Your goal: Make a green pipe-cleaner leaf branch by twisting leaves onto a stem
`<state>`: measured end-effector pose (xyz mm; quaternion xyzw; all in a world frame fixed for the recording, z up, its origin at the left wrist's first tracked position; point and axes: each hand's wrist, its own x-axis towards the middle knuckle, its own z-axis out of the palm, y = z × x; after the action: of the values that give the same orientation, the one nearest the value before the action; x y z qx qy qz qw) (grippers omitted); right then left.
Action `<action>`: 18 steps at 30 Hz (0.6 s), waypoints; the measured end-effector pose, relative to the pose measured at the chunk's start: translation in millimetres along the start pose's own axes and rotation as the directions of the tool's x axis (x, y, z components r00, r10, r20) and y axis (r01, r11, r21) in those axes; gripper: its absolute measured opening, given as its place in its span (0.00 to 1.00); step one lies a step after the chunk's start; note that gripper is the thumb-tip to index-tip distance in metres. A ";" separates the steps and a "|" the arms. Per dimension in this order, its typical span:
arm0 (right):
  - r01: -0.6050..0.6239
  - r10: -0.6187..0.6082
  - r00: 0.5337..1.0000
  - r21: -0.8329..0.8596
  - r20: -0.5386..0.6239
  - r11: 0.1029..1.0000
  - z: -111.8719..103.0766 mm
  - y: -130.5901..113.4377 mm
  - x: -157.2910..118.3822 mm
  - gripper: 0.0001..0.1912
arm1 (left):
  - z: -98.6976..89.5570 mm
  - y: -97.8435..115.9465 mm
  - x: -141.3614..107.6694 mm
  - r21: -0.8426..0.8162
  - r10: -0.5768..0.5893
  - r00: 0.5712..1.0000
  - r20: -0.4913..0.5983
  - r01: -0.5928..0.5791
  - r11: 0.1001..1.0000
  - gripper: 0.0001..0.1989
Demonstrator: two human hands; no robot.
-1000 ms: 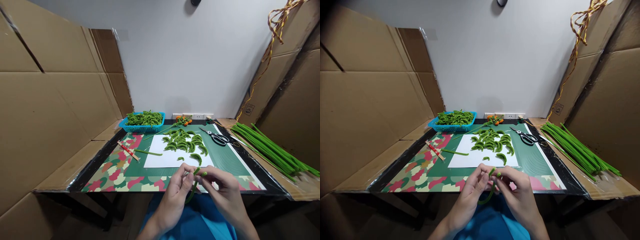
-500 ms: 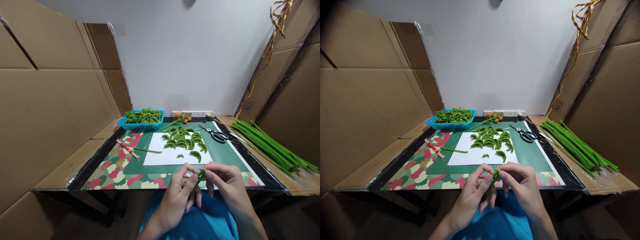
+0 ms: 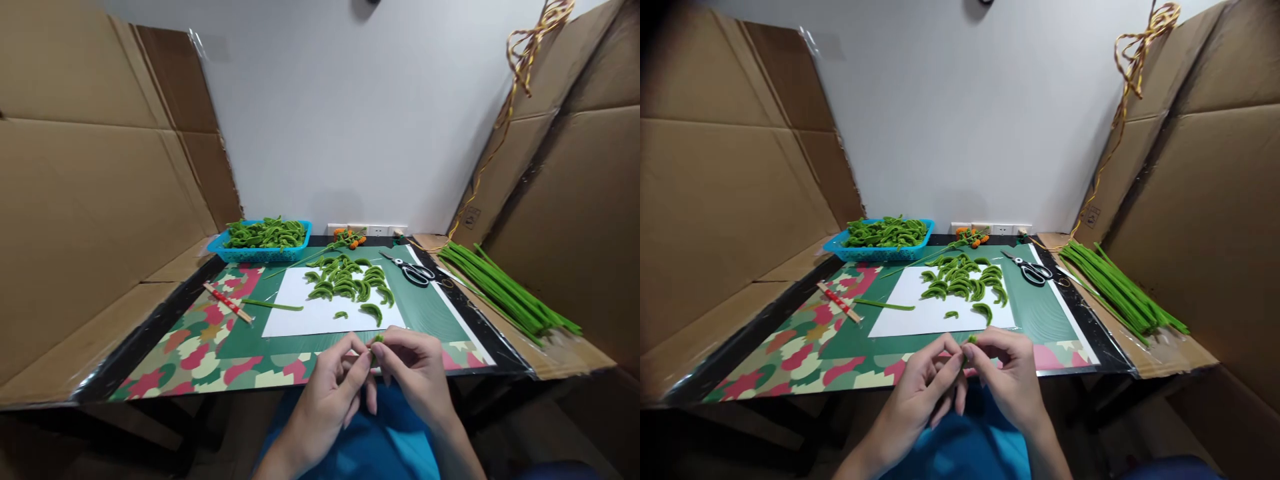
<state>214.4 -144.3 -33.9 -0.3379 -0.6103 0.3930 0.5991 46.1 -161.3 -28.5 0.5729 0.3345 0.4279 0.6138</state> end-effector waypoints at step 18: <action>0.110 -0.056 0.892 0.095 -0.448 0.989 -1.8 21.8 -3.9 0.06 | 1.7 -0.1 2.5 -0.320 -0.446 0.891 -0.089 0.398 0.860 0.31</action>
<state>215.0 -137.5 -55.0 -0.3562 -0.4469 0.3147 0.7578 48.7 -159.8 -28.1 0.3517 0.4331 0.3720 0.7418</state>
